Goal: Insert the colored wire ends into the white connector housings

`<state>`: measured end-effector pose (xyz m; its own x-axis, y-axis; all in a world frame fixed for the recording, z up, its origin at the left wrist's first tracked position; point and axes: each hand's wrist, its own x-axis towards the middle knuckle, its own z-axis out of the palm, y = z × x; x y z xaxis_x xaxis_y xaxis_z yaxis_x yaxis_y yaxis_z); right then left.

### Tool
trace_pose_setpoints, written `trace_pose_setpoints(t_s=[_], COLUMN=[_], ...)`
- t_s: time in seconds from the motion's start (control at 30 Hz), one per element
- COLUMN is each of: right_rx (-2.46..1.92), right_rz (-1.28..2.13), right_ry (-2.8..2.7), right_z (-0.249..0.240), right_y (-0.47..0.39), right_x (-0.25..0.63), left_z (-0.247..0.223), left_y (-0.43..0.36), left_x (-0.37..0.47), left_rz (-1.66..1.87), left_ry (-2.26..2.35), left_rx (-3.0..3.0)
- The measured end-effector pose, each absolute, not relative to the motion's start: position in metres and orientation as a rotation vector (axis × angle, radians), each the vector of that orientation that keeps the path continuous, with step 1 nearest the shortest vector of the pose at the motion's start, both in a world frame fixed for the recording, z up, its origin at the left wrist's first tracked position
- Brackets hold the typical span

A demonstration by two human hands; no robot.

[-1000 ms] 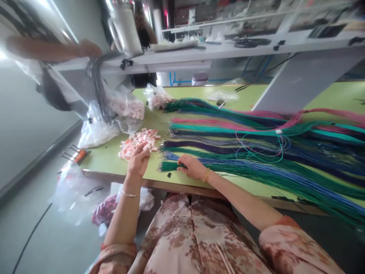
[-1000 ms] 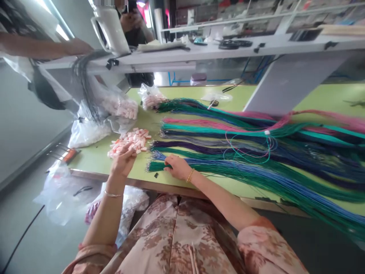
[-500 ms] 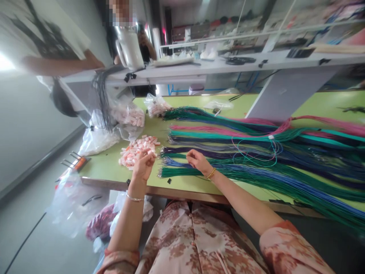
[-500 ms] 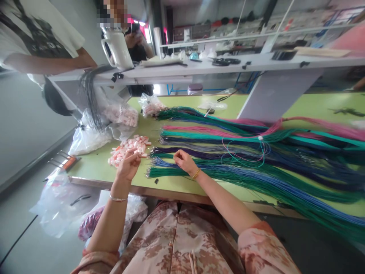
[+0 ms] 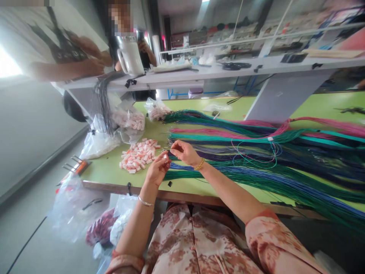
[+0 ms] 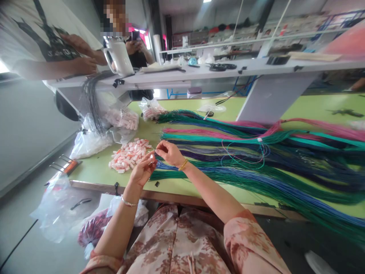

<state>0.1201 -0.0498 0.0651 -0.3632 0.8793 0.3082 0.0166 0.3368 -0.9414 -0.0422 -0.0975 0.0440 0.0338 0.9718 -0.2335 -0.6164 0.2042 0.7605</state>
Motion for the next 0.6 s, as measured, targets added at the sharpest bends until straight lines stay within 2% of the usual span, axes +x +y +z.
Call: trace_pose_setpoints(t_s=[0.17, 0.6], right_rx=[-0.913, -1.082], right_rz=[1.007, 0.964], right_ry=[-1.653, -1.52], right_z=[0.064, 0.035], right_y=[-0.07, -0.094], right_x=[0.149, 0.198], left_z=[0.043, 0.034], left_y=[-0.1, -0.091], left_x=[-0.024, 0.021], left_rz=[1.254, 1.076], left_ry=[0.779, 0.775], left_rx=[0.503, 0.543])
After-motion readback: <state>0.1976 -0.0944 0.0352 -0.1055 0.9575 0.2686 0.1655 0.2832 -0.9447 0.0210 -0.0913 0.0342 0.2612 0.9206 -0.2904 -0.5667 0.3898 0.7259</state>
